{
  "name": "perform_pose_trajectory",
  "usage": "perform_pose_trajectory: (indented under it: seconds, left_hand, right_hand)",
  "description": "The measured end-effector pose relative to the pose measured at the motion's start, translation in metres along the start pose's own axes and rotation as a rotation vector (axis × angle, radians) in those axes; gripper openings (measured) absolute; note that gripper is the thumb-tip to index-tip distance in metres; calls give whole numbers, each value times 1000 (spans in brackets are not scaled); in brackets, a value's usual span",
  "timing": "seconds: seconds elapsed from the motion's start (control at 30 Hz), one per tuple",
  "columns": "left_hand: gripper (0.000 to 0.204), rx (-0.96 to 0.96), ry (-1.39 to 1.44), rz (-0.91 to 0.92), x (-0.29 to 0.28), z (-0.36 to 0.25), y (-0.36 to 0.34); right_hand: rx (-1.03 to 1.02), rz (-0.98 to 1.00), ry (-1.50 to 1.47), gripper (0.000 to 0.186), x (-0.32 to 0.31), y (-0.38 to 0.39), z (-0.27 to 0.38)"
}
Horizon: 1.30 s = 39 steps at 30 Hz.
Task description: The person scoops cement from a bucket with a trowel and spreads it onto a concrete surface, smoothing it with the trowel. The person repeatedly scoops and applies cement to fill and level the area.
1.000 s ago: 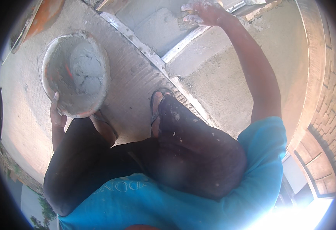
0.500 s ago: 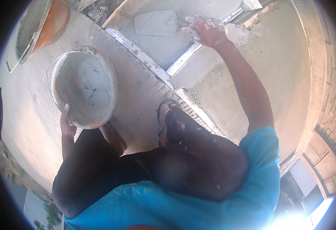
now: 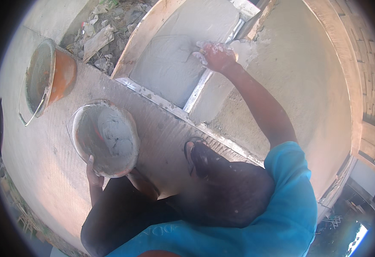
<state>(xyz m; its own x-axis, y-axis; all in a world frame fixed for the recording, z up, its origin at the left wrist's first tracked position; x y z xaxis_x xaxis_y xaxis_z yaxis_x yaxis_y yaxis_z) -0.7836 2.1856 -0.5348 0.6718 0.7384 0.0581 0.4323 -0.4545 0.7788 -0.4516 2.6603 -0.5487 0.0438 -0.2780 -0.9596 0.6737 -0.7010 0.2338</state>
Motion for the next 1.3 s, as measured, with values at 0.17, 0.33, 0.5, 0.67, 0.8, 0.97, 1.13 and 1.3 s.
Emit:
perform_pose_trajectory:
  seconds: [0.17,0.33,0.5,0.67,0.8,0.97,1.13,1.3]
  left_hand:
    - [76,-29,-70,51,-10,4,-5]
    - [72,-39,40,81,-7,7,-6]
    - [38,47,66,34,13,-2,-1]
    - [42,53,-74,17,-1,0,5]
    - [63,0,-134,-20,-5,2,-1]
    - [76,-5,-2,4,1,-1,-2]
    - [74,2,91,-9,26,-14,16]
    - [67,-18,113,-10,5,-3,3]
  right_hand:
    - [109,-76,-30,55,-23,-26,-47]
    - [256,-33,-16,62,-49,-46,-88]
    - [319,-149,68,70,-51,-69,-151]
    - [365,-123,-83,64,-43,-69,-164]
    - [265,-80,-112,67,-29,-50,-142]
    - [128,-66,-179,66,-5,-11,-94]
    - [-20,132,-49,52,13,22,-36]
    - [-109,232,44,58,40,60,9]
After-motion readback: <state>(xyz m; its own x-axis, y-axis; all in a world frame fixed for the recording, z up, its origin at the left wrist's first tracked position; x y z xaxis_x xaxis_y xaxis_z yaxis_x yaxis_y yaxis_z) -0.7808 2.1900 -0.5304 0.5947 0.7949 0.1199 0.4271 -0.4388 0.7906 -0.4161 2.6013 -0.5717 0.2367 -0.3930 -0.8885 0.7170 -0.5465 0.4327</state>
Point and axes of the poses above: each hand's wrist, its own y-axis away from the middle knuckle, its own x-axis out of the palm, z = x × y, the point moved 5 cm from there along -y, towards the middle knuckle, and after that the axes turned 6 degrees about -x, right-handed, at the moved point
